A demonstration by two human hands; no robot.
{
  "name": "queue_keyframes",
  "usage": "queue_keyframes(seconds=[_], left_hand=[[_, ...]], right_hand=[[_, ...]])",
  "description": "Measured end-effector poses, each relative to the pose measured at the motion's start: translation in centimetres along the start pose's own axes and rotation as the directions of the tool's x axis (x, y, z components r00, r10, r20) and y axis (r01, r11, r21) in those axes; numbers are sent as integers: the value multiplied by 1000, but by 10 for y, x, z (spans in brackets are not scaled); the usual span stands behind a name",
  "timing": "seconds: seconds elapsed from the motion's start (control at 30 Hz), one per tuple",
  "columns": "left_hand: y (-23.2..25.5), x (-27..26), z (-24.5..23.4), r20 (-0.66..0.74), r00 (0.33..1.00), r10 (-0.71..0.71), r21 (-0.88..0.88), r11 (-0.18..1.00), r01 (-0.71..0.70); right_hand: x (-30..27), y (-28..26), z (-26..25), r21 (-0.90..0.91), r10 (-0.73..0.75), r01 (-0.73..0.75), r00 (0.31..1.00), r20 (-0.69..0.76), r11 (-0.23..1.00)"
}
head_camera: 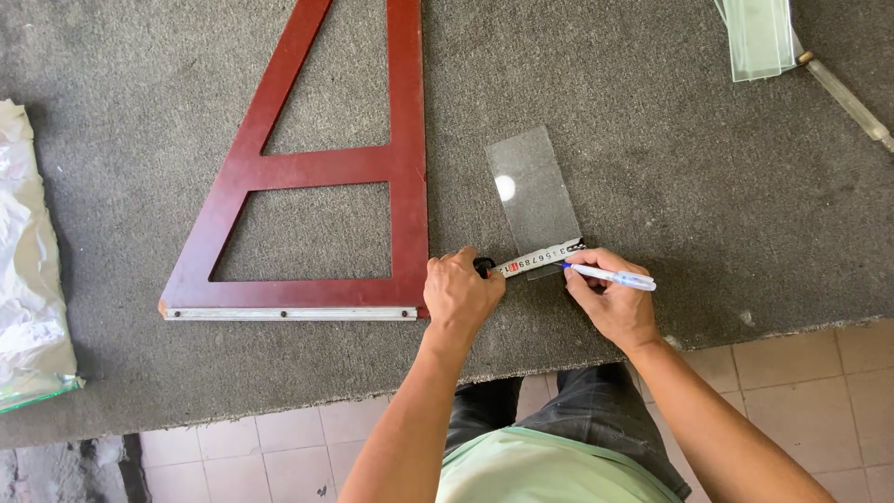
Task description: Measuring and cutting small sheets of glass using a glass cutter and a square ruler on a workshop table.
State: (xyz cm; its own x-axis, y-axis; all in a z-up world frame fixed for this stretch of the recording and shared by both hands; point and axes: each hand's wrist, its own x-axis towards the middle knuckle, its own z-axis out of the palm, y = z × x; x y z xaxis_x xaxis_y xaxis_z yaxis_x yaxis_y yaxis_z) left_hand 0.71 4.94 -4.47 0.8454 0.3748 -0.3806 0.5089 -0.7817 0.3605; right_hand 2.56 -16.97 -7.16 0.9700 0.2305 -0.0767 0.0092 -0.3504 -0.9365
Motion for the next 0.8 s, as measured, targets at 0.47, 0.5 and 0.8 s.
queue_keyframes(seconds=[0.47, 0.5, 0.8], left_hand=[[3, 2, -4, 76, 996, -38, 27, 999, 36], [2, 3, -2, 77, 996, -36, 25, 999, 35], [-4, 3, 5, 39, 999, 5, 12, 1000, -6]], right_hand=[[2, -1, 3, -31, -1, 1, 1000, -8, 1000], [3, 1, 3, -33, -1, 1, 1000, -9, 999], [-7, 4, 1, 184, 134, -131, 991, -5, 974]])
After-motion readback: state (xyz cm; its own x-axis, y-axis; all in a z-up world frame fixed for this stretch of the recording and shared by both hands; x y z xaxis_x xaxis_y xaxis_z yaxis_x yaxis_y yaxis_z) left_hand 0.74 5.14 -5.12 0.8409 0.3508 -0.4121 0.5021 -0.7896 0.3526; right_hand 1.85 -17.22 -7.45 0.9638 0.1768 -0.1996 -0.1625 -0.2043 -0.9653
